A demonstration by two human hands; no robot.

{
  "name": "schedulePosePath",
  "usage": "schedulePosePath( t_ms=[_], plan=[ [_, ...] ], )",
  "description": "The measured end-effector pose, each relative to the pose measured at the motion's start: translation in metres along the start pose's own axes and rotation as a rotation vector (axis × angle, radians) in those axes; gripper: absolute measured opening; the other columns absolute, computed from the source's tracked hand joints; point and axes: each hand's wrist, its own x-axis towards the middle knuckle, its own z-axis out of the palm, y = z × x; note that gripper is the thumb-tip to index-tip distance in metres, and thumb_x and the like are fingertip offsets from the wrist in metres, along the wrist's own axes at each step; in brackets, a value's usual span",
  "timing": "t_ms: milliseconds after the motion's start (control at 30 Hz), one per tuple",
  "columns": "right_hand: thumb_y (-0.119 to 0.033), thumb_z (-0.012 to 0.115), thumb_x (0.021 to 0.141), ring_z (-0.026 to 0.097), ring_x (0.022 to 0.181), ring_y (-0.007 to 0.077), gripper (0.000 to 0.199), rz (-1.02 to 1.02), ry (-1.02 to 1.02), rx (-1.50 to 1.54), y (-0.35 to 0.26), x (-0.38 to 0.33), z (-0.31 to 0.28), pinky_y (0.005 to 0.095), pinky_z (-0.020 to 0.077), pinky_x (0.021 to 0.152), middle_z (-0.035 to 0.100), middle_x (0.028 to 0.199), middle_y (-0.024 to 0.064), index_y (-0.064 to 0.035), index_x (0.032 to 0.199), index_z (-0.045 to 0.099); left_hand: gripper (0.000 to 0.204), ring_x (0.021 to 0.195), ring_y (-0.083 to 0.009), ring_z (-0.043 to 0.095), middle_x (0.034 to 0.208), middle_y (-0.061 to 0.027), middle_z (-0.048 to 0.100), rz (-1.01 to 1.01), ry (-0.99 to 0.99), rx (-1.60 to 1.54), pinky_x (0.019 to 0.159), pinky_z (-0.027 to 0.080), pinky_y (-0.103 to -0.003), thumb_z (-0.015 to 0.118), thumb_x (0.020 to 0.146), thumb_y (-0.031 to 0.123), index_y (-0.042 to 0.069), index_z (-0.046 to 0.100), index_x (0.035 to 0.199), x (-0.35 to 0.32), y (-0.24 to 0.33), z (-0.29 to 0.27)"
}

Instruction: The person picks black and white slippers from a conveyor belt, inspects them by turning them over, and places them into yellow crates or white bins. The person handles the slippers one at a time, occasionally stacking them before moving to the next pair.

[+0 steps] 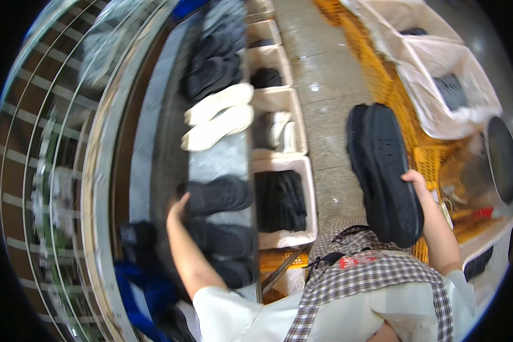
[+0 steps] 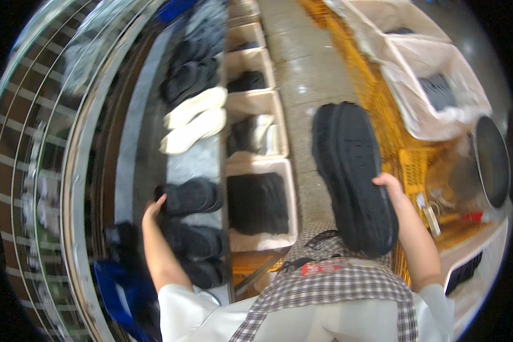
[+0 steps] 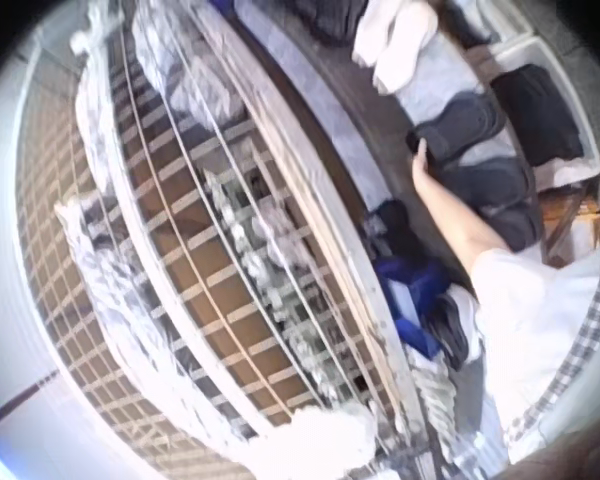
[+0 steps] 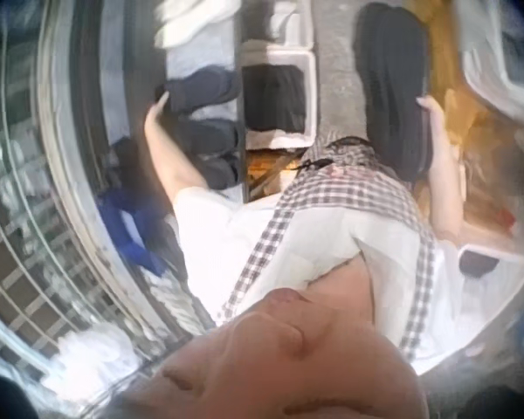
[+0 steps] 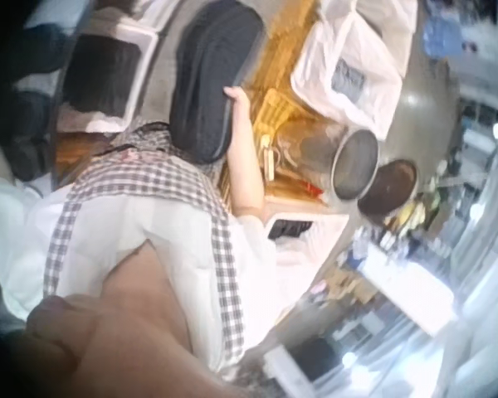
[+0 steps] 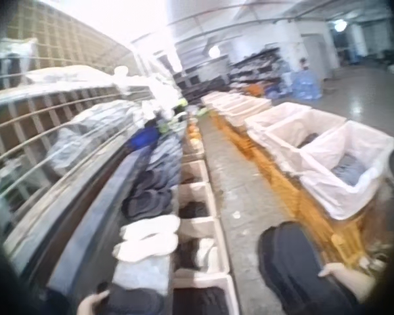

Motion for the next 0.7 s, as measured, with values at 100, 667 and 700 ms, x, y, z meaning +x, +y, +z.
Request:
schedulePosePath(
  t_ms=[100,667,700],
  plan=[
    [-0.022,0.055,0.070,0.066,0.083,0.0336,0.048,0.083,0.052,-0.021,0.001,-0.004,-0.003,0.0399,0.0529,0.080,0.067,0.096,0.0227,0.0094,0.106,0.061,0.077,0.106,-0.0280,0.058,0.119,-0.0160,0.059,-0.204,-0.144,-0.587,0.085,0.048,-0.046,0.079,0.070,0.046,-0.003,0.051,0.122,0.008,0.008,-0.010],
    [-0.030,0.053,0.082,0.030,0.134,0.0209,0.081,0.015,-0.440,-0.690,-0.020,-0.027,-0.024,0.0324,0.0278,0.108,0.024,0.150,0.0156,-0.0074,0.149,0.015,0.043,0.111,-0.0162,0.049,0.120,-0.0070,0.054,0.575,-0.923,-1.233,0.095,0.040,-0.031,0.057,0.094,0.021,0.003,0.043,0.130,-0.303,0.353,0.151],
    [-0.030,0.054,0.081,0.031,0.134,0.0200,0.082,0.021,-0.399,-0.783,-0.020,-0.037,-0.036,0.0320,0.0283,0.107,0.025,0.149,0.0154,-0.0066,0.149,0.014,0.043,0.112,-0.0168,0.049,0.122,-0.0074,0.052,0.545,-0.982,-1.174,0.096,0.040,-0.031,0.057,0.094,0.018,0.003,0.041,0.131,-0.310,0.353,0.159]
  ],
)
